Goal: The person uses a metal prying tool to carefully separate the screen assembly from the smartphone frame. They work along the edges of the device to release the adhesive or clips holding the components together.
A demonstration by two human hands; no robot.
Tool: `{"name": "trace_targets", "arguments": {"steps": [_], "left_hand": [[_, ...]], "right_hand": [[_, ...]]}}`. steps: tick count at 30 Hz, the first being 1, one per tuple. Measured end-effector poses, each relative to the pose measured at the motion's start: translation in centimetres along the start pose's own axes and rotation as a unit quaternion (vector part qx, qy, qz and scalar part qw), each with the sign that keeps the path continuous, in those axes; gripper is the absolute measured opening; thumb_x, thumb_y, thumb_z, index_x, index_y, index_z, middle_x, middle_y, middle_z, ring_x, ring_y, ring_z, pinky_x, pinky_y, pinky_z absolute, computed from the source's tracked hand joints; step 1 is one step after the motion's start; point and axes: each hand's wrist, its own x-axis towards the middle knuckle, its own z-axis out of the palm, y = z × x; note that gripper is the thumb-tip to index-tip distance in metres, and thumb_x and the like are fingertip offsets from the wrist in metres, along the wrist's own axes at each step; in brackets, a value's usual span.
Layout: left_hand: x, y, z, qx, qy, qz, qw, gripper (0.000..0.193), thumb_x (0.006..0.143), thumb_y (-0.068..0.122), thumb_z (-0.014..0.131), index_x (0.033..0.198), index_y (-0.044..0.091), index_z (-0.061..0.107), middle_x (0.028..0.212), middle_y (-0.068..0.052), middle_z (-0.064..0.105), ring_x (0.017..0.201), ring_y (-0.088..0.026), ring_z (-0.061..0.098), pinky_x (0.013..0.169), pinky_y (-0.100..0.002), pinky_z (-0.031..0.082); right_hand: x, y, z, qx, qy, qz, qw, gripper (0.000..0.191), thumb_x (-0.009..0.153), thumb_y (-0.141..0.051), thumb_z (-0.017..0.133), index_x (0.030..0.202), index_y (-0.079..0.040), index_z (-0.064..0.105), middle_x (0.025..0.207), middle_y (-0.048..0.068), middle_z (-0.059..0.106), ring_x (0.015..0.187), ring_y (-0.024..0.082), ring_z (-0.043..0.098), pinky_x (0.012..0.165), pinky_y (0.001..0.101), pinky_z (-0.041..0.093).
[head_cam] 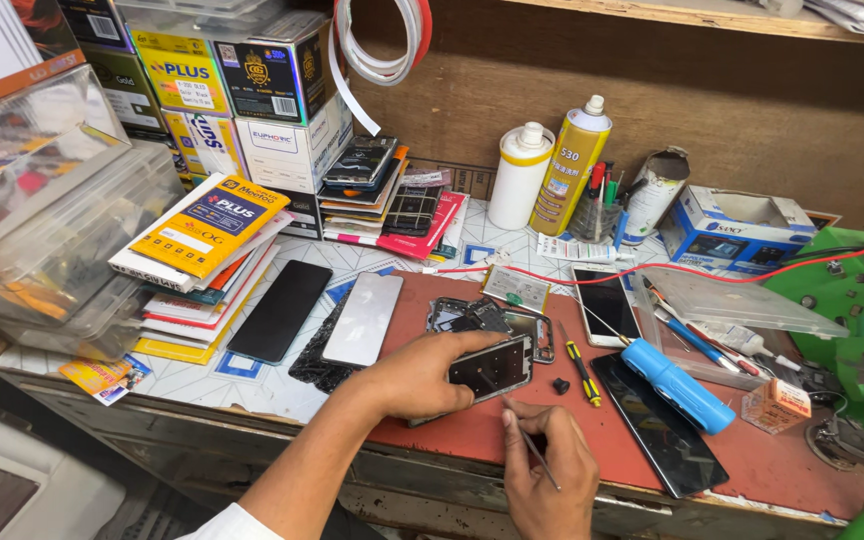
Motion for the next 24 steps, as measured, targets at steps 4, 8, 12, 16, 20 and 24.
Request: {"name": "trace_targets", "arguments": {"steps": [4, 8, 12, 16, 20, 24], "left_hand": [[0.0, -0.3, 0.3, 0.001, 0.021, 0.076, 0.997, 0.074, 0.075, 0.007, 0.071, 0.146, 0.013, 0.053, 0.114, -0.016, 0.075, 0.102, -0.025, 0.074, 0.087, -0.034, 0.056], [-0.2, -0.3, 0.2, 0.011, 0.021, 0.058, 0.998, 0.076, 0.074, 0.007, 0.071, 0.148, 0.016, 0.052, 0.115, -0.015, 0.075, 0.100, -0.025, 0.073, 0.086, -0.034, 0.056], [-0.2, -0.1, 0.0, -0.001, 0.000, 0.016, 1.000, 0.077, 0.075, 0.008, 0.069, 0.149, 0.020, 0.051, 0.112, -0.014, 0.075, 0.094, -0.025, 0.075, 0.082, -0.034, 0.058], [0.0, -0.4, 0.1, -0.018, 0.009, 0.038, 0.999, 0.077, 0.074, 0.007, 0.070, 0.149, 0.018, 0.051, 0.116, -0.013, 0.075, 0.095, -0.023, 0.075, 0.081, -0.034, 0.058], [0.1, -0.7, 0.2, 0.005, 0.017, 0.054, 0.998, 0.076, 0.075, 0.008, 0.072, 0.148, 0.017, 0.052, 0.115, -0.014, 0.075, 0.097, -0.022, 0.073, 0.084, -0.033, 0.057], [0.2, -0.7, 0.2, -0.010, 0.012, 0.048, 0.999, 0.076, 0.075, 0.007, 0.070, 0.148, 0.017, 0.051, 0.116, -0.013, 0.076, 0.096, -0.022, 0.075, 0.083, -0.034, 0.057]], "right_hand": [[-0.6, -0.4, 0.2, 0.021, -0.022, 0.005, 1.000, 0.023, 0.083, -0.006, 0.077, 0.077, -0.001, 0.056, 0.089, 0.011, 0.077, 0.076, 0.021, 0.077, 0.064, 0.0318, 0.058], [-0.2, -0.1, 0.3, -0.018, -0.004, 0.027, 0.999, 0.022, 0.086, -0.009, 0.076, 0.078, -0.001, 0.057, 0.089, 0.010, 0.077, 0.073, 0.021, 0.074, 0.063, 0.0326, 0.056], [0.2, 0.1, 0.1, -0.022, 0.009, 0.092, 0.995, 0.021, 0.087, -0.012, 0.075, 0.080, -0.003, 0.059, 0.093, 0.007, 0.079, 0.070, 0.019, 0.074, 0.061, 0.0318, 0.055], [0.6, 0.4, -0.3, -0.020, -0.019, 0.081, 0.996, 0.022, 0.087, -0.013, 0.076, 0.081, -0.003, 0.057, 0.093, 0.007, 0.080, 0.075, 0.015, 0.077, 0.063, 0.0287, 0.057], [1.4, 1.0, -1.0, 0.016, -0.090, 0.152, 0.984, 0.024, 0.085, -0.013, 0.076, 0.080, -0.001, 0.056, 0.094, 0.006, 0.084, 0.070, 0.011, 0.077, 0.060, 0.0285, 0.059], [1.2, 1.5, -1.1, 0.085, -0.106, 0.109, 0.985, 0.022, 0.085, -0.008, 0.075, 0.079, 0.000, 0.056, 0.093, 0.010, 0.084, 0.078, 0.009, 0.076, 0.069, 0.0264, 0.062]]}}
